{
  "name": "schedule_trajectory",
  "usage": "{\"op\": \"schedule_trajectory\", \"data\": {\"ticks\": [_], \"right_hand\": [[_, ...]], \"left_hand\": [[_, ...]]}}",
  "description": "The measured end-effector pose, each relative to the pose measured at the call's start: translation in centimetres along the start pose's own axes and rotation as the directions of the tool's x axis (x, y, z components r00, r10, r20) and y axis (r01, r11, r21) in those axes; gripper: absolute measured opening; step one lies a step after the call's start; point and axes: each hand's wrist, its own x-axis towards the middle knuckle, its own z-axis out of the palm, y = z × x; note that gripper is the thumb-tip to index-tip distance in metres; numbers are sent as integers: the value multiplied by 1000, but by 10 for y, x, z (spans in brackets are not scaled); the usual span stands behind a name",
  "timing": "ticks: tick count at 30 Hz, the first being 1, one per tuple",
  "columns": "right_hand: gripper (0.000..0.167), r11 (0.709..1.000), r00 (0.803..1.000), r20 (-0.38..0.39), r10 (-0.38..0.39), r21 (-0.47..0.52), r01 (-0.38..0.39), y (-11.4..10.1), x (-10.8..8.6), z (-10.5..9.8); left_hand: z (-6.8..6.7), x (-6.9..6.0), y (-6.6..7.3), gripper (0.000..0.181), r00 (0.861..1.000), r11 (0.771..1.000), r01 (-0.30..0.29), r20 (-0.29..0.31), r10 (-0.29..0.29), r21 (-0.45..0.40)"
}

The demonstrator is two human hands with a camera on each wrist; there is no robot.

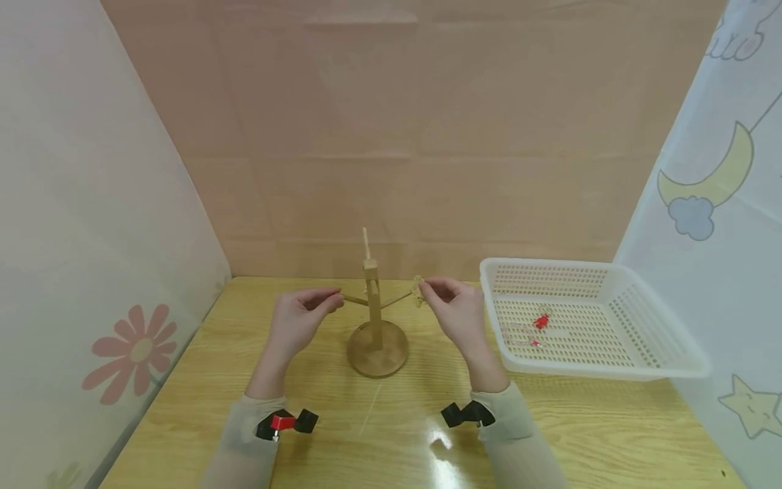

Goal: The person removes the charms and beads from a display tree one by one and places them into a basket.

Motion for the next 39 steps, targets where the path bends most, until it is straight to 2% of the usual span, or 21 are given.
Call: {"op": "schedule_trajectory", "data": {"ticks": [6, 14, 19, 24, 34, 39], "right_hand": [[12, 999, 999, 12, 37, -23, -37, 0, -1, -4], [11, 1000, 999, 14, 29, -3, -29, -2, -4, -12], [9, 998, 999, 1, -54, -32, 54, 1, -6, -19], [8, 984, 988, -1, -154, -91, 153, 7, -11, -30], [8, 962, 978, 25, -205, -179, 206, 24, -18, -56], [11, 948, 974, 6, -228, -227, 224, 33, -25, -75]], "left_hand": [[1, 1, 0, 21, 1000, 1000, -8, -5, 8, -9], [0, 2, -2, 21, 1000, 1000, -18, 1, 18, -24], [1, 2, -3, 19, 1000, 999, -21, -4, 21, -25], [1, 2, -3, 18, 1000, 999, -25, -5, 25, -32], [-1, 1, -5, 19, 1000, 999, -19, -5, 19, -48], [0, 2, -4, 20, 1000, 999, -14, -3, 14, -38]]}}
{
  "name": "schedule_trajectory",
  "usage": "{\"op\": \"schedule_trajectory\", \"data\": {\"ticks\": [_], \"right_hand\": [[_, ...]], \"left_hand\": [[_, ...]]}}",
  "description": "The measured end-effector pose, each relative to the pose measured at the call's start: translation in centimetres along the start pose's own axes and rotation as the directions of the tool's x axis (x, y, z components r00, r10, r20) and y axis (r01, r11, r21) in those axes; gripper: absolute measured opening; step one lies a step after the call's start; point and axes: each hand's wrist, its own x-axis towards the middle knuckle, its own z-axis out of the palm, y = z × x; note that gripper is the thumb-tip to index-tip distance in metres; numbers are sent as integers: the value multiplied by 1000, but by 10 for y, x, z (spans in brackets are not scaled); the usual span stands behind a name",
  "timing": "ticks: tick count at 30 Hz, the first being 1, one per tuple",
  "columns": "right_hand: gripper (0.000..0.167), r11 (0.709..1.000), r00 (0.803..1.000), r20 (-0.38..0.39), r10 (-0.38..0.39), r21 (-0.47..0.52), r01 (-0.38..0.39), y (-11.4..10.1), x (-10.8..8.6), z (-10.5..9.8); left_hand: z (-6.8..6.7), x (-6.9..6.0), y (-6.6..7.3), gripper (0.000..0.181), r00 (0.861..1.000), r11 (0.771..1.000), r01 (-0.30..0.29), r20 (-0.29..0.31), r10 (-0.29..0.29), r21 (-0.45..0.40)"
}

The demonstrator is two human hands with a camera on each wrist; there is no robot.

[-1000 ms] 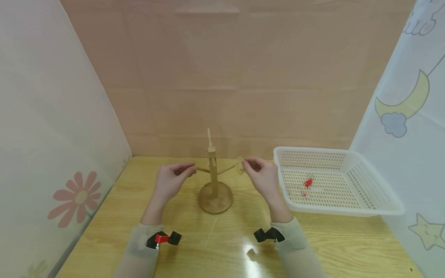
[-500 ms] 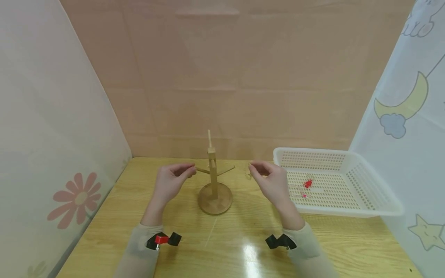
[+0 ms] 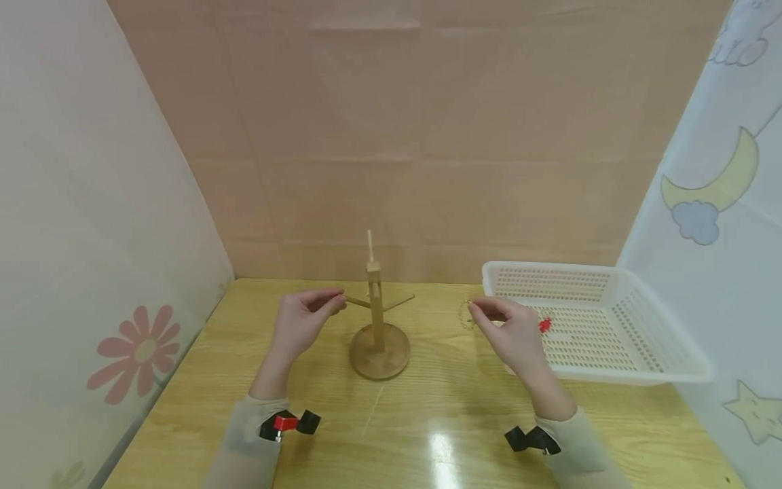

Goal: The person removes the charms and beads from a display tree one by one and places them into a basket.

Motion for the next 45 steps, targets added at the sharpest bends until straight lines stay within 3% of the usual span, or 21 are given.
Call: {"op": "schedule_trajectory", "data": {"ticks": [4, 15, 22, 29, 33, 38, 45], "right_hand": [[11, 999, 1000, -13, 19, -34, -20, 10, -7, -17], [8, 971, 971, -91, 221, -71, -227, 31, -19, -60], [16, 947, 963, -122, 241, -186, -260, 47, -18, -90], [34, 859, 923, -56, 381, -347, -376, 73, -24, -129], [39, 835, 911, -6, 412, -398, -380, 83, -27, -148], [38, 824, 896, 89, 435, -442, -355, 86, -31, -166], [36, 840, 881, 185, 436, -436, -325, 87, -33, -171]], "left_hand": [[1, 0, 2, 21, 1000, 1000, 17, 0, -17, -13], [1, 1, 2, 21, 1000, 999, 29, 5, -29, -32], [2, 0, 3, 20, 1000, 999, 21, 7, -20, -28], [2, 0, 2, 21, 1000, 999, 30, 5, -30, -25], [1, 0, 2, 21, 1000, 999, 24, 1, -24, -36], [0, -1, 1, 21, 1000, 999, 28, -1, -28, -33], [-2, -1, 2, 21, 1000, 1000, 30, -3, -30, -11]]}}
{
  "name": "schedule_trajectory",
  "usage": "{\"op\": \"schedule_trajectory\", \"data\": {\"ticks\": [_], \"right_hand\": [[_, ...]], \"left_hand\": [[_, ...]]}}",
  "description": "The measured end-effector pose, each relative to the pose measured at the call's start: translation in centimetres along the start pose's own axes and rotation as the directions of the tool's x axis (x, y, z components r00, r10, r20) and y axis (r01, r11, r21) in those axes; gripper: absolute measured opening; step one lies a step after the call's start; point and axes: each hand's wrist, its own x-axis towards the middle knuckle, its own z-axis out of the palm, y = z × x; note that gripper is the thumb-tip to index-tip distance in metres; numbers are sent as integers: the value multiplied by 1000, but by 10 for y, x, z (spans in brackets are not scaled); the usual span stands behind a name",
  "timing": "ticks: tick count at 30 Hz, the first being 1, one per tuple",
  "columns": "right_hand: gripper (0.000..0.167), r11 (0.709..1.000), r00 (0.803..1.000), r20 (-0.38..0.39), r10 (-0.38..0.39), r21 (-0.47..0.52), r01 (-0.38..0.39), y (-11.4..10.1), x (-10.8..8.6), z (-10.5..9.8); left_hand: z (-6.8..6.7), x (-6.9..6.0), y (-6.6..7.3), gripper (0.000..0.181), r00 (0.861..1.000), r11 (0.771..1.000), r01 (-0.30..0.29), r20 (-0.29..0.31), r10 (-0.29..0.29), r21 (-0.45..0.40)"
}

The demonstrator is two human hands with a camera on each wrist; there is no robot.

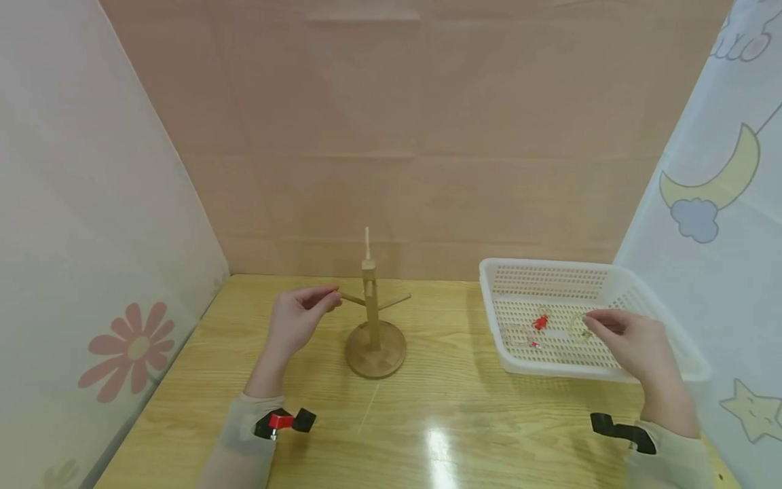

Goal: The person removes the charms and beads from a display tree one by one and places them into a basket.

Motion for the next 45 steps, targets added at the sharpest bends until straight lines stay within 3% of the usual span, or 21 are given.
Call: {"op": "schedule_trajectory", "data": {"ticks": [9, 21, 29, 45], "right_hand": [[31, 998, 995, 74, -70, 0, 70, 1, 1, 5], [31, 998, 974, 217, -66, 6, 66, 1, 5, 6], [40, 999, 994, 103, -37, -11, 38, 1, 5, 4], [28, 998, 998, 11, -68, 10, 68, -14, 3, 11]], "left_hand": [[0, 1, -1, 19, 1000, 1000, -17, 3, 17, -6], [-1, 1, 0, 20, 1000, 1000, -27, 1, 27, -14], [-1, 0, 0, 19, 999, 999, -42, -8, 42, -8], [2, 1, 0, 20, 999, 999, -41, -23, 41, -11]]}}
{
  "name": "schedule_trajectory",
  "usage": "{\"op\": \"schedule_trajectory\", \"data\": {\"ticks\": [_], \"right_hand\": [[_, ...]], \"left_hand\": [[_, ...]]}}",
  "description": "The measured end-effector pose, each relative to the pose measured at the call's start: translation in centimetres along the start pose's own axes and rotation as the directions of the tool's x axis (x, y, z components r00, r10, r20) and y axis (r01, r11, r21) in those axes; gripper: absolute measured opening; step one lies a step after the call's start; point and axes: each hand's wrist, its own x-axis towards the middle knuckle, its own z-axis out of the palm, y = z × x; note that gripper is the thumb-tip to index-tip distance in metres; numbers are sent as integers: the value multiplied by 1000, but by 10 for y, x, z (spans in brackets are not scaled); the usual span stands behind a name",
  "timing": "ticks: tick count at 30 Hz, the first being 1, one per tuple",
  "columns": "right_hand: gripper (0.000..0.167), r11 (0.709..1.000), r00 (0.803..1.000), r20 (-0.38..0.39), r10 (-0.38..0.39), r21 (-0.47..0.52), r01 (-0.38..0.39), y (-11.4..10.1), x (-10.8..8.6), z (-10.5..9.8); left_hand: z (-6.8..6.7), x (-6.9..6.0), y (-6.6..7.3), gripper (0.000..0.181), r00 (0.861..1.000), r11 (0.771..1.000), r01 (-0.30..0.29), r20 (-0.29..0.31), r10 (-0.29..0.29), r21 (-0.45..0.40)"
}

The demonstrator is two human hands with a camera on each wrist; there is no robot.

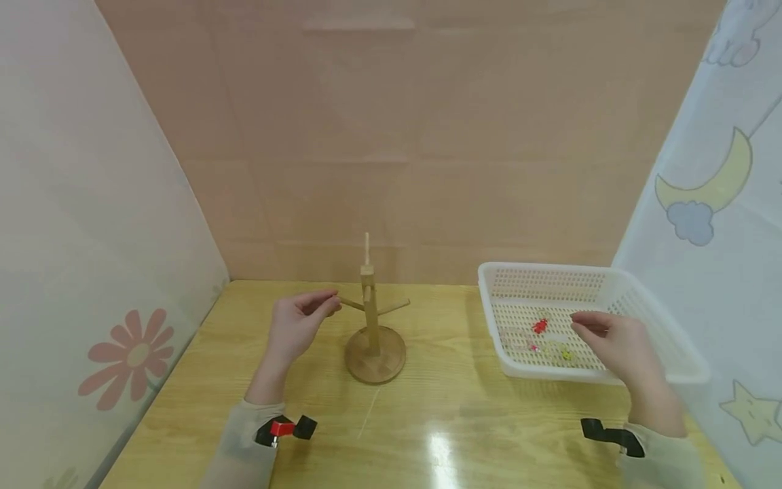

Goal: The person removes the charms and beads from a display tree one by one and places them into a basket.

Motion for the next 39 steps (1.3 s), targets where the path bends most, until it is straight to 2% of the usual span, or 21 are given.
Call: {"op": "schedule_trajectory", "data": {"ticks": [7, 10, 14, 17, 21, 26, 29, 32, 34, 37, 39], "right_hand": [[21, 999, 996, -77, -50, 0, 50, -14, -2, -2], [20, 997, 992, -97, -81, 3, 81, -23, -2, -1], [17, 987, 979, -132, -158, 4, 159, -40, 1, 5], [18, 968, 955, -170, -244, 16, 250, -56, 5, 12], [21, 925, 907, -205, -367, 25, 380, -78, 12, 23], [23, 866, 853, -196, -484, 35, 499, -103, 20, 35], [23, 830, 821, -180, -542, 42, 557, -118, 25, 40], [23, 802, 801, -170, -574, 77, 592, -132, 30, 45], [23, 783, 791, -161, -590, 126, 610, -141, 32, 49], [21, 755, 779, -158, -607, 190, 627, -153, 35, 55], [19, 746, 777, -159, -609, 216, 629, -160, 37, 58]], "left_hand": [[7, 3, -1, 19, 998, 999, -31, -48, 30, -8], [9, 3, -1, 17, 997, 999, -24, -70, 22, -32], [13, 4, -3, 16, 991, 997, -7, -131, -2, -73], [17, 7, -5, 17, 986, 997, -10, -169, -4, -79], [25, 14, -7, 19, 979, 999, -18, -205, 8, -46], [35, 22, -11, 16, 969, 1000, -16, -247, 14, -8], [38, 27, -12, 17, 970, 1000, -10, -244, 7, -13], [39, 32, -12, 18, 973, 1000, 12, -231, -15, -16], [39, 34, -11, 18, 970, 1000, 26, -242, -25, 1], [35, 34, -6, 19, 956, 1000, 23, -293, -20, 5], [31, 31, 1, 20, 940, 998, -23, -340, 3, -55]]}}
